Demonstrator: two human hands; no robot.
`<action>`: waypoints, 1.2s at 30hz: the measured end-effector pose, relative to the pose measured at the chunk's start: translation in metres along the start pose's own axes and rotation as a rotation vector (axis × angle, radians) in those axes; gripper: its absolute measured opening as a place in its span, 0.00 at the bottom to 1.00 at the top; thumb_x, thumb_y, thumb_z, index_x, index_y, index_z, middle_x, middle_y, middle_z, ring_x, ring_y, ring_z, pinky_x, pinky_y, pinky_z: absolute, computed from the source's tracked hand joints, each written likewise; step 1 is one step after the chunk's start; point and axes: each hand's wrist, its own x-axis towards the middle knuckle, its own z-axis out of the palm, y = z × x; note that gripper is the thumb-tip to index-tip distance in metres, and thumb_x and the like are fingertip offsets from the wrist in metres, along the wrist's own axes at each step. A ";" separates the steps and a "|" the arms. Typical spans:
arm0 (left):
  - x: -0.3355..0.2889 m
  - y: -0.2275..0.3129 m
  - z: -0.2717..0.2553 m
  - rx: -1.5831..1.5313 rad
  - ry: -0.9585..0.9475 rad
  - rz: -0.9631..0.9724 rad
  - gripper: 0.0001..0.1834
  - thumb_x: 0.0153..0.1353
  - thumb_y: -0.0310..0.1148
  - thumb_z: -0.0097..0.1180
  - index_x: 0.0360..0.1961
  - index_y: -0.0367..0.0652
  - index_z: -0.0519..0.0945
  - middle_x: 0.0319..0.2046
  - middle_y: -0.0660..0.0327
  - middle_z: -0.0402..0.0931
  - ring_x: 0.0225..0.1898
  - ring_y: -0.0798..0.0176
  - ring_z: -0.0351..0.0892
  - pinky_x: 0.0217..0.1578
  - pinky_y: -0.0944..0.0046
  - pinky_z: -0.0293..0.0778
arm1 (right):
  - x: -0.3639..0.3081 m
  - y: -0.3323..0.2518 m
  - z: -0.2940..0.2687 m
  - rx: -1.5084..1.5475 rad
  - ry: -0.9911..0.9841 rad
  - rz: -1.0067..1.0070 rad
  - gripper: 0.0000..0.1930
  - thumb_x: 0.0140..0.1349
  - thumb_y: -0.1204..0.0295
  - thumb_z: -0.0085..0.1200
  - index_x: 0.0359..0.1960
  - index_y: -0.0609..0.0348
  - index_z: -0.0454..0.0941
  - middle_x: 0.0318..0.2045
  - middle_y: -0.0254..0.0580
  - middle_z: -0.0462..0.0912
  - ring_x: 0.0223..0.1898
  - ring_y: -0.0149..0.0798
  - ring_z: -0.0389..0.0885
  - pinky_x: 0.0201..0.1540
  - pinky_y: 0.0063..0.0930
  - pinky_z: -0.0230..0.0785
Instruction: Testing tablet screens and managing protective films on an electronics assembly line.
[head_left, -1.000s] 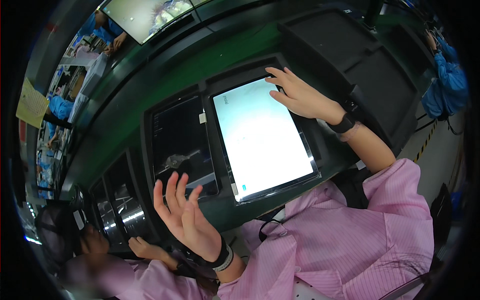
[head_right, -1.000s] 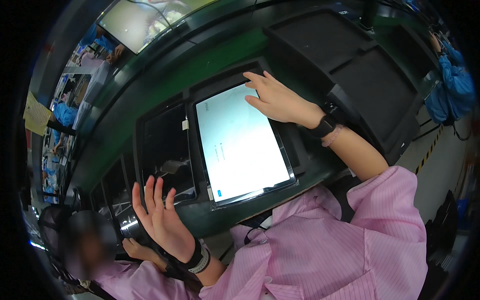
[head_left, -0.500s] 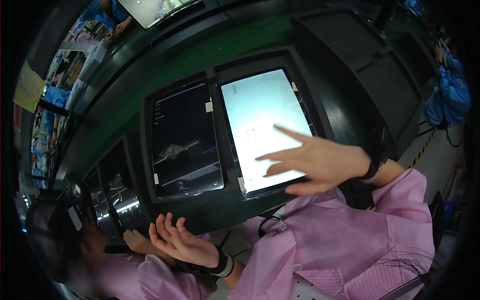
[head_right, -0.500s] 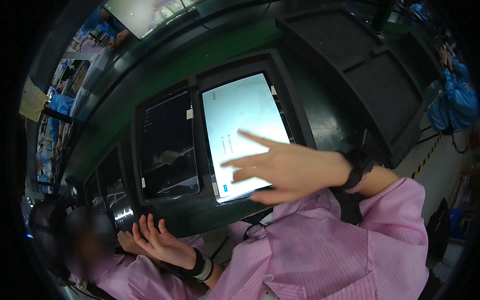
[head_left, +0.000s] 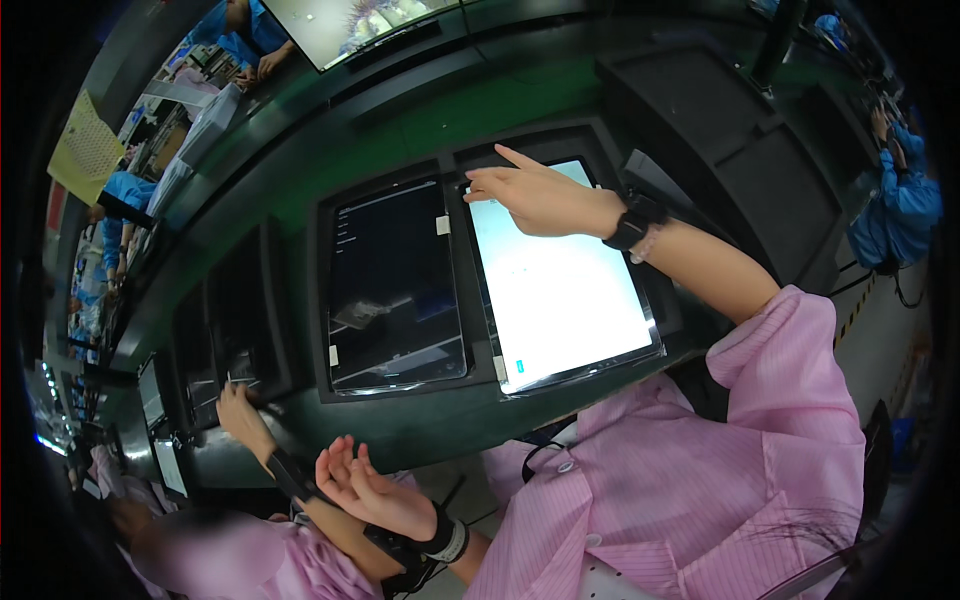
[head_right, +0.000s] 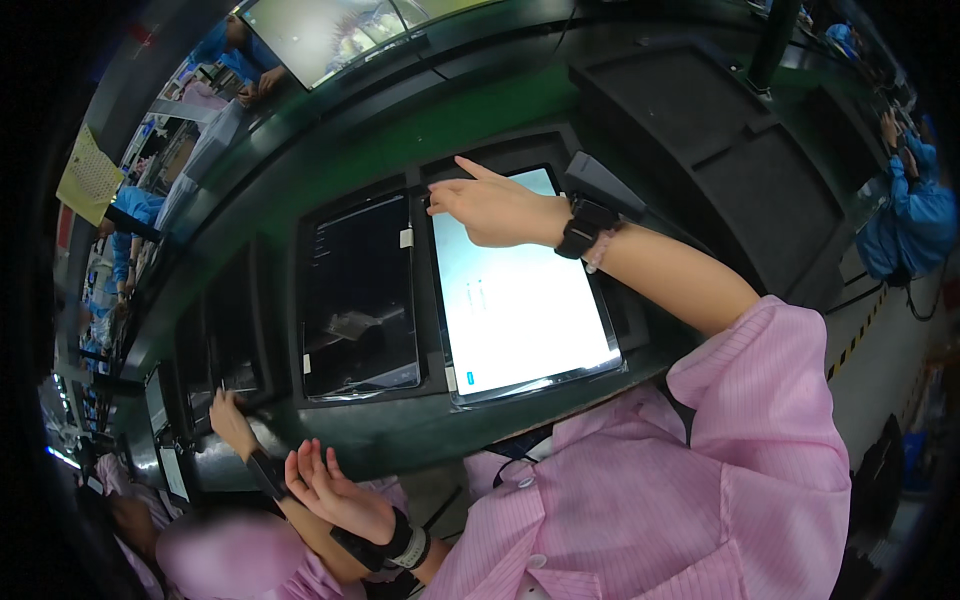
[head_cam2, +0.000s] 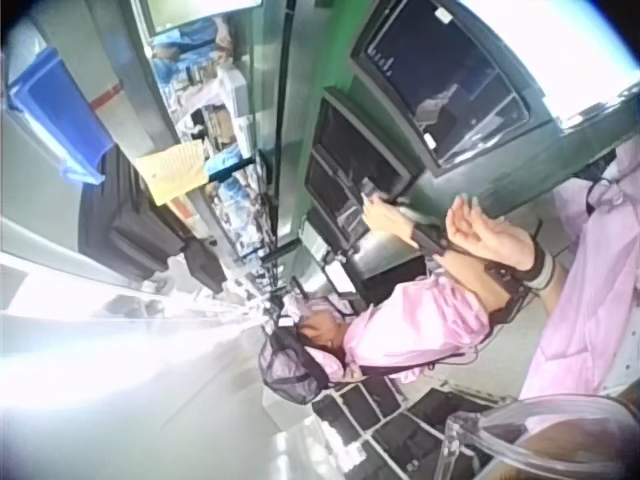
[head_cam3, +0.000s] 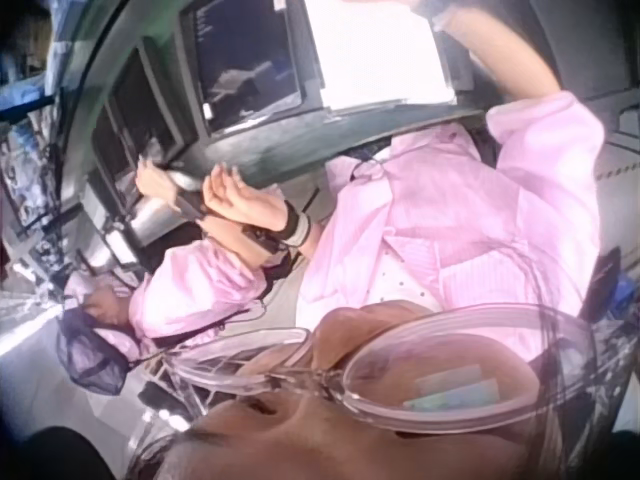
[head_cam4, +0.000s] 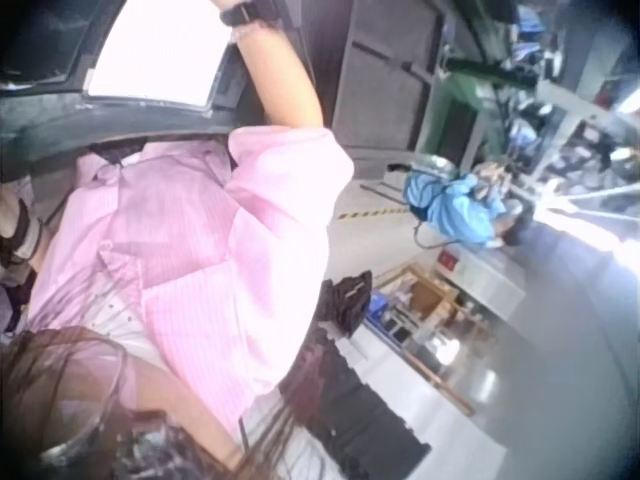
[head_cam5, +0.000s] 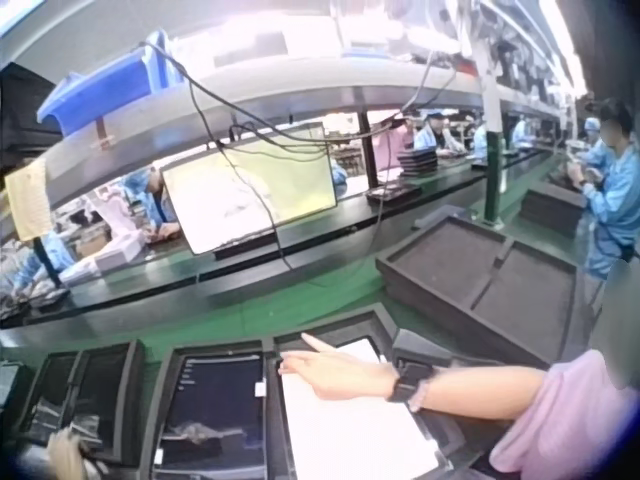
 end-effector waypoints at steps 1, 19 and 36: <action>0.005 -0.002 -0.004 -0.017 0.018 0.000 0.17 0.57 0.25 0.38 0.49 0.37 0.63 0.45 0.53 0.68 0.50 0.60 0.67 0.49 0.64 0.62 | 0.003 0.006 0.003 0.007 -0.037 0.045 0.19 0.47 0.89 0.37 0.43 0.65 0.69 0.47 0.44 0.74 0.57 0.41 0.64 0.66 0.42 0.40; 0.098 -0.059 0.009 -0.078 -0.171 -0.150 0.19 0.62 0.31 0.39 0.52 0.35 0.65 0.53 0.55 0.62 0.57 0.62 0.59 0.58 0.65 0.51 | -0.053 -0.004 -0.076 0.323 0.261 0.475 0.26 0.56 0.77 0.42 0.58 0.66 0.54 0.57 0.49 0.62 0.60 0.43 0.58 0.62 0.31 0.45; 0.076 -0.017 -0.028 0.264 -0.407 -0.250 0.13 0.62 0.33 0.42 0.41 0.37 0.73 0.32 0.62 0.74 0.33 0.73 0.72 0.36 0.74 0.66 | -0.057 0.053 -0.070 0.295 -0.250 0.672 0.36 0.63 0.51 0.36 0.63 0.64 0.40 0.55 0.70 0.60 0.57 0.59 0.60 0.58 0.36 0.53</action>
